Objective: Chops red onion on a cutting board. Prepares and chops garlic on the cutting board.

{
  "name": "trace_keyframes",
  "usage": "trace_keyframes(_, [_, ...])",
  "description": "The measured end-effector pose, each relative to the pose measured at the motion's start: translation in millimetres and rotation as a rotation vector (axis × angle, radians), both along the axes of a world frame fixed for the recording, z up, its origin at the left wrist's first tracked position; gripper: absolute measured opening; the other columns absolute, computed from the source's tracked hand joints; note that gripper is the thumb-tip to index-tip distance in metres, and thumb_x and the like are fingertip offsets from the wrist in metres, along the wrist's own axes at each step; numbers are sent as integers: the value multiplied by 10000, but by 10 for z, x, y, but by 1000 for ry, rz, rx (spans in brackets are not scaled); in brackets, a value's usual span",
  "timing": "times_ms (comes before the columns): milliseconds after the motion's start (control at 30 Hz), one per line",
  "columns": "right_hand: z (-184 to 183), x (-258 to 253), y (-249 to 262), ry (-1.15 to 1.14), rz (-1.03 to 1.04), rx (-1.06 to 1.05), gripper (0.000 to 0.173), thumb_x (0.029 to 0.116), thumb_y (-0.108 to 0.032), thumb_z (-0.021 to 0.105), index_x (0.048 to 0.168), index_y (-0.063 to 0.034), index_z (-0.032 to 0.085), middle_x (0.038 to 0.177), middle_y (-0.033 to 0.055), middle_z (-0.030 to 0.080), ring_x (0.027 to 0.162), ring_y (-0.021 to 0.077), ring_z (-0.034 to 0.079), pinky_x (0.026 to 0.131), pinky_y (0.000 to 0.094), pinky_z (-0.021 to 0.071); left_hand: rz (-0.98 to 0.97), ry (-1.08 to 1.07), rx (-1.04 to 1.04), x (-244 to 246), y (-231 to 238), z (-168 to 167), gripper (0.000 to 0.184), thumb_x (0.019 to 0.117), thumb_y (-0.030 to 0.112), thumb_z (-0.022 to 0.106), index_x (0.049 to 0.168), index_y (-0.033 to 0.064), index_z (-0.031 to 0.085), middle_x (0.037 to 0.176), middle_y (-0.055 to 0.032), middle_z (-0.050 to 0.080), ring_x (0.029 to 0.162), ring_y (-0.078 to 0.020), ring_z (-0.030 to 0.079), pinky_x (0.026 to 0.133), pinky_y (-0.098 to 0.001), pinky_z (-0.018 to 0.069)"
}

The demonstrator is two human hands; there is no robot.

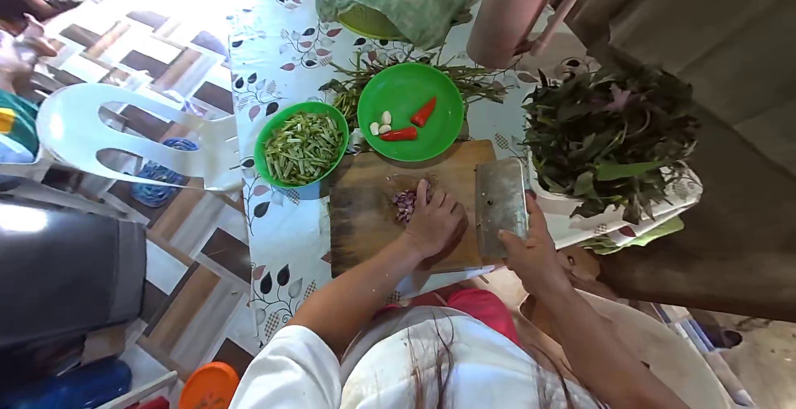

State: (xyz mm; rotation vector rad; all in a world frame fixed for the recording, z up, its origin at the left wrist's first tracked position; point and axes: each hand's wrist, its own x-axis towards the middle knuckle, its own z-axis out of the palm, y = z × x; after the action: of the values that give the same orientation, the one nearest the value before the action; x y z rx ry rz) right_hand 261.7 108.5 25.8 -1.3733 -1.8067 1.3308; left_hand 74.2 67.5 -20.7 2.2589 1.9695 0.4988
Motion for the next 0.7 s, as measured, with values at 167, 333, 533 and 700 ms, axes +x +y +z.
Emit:
trace_keyframes(167, [-42,-132,-4,97,-13,-53,777,951,-14,548,1631,-101,182,1435,197,530,1100,173,668,853,347,590,64,51,-161,-196,298,121,243,1054,169,557,1228,56,684,1315,-170,642,1354,-396,526,1166,-703,262])
trace_keyframes(333, [-29,-184,25,131,13,-45,777,957,-15,548,1635,-126,187,1427,169,546,1040,158,683,804,338,597,154,-3,-296,-383,296,268,255,1021,31,538,1235,14,675,1344,-172,637,1292,-367,575,1067,-540,449])
trace_keyframes(533, [-38,-249,51,75,69,-21,789,955,-43,567,1643,-150,196,1387,197,579,974,235,700,766,423,603,215,-200,-103,-685,-39,331,205,1004,122,606,1049,6,769,1150,-177,734,1185,-359,658,1132,-585,389])
trace_keyframes(700, [11,-403,41,42,73,2,780,977,-10,556,1647,-127,173,1453,217,537,1103,271,680,867,457,588,94,-106,-22,-279,-161,149,294,911,116,731,1198,50,732,1258,-180,684,1288,-406,584,1162,-735,241])
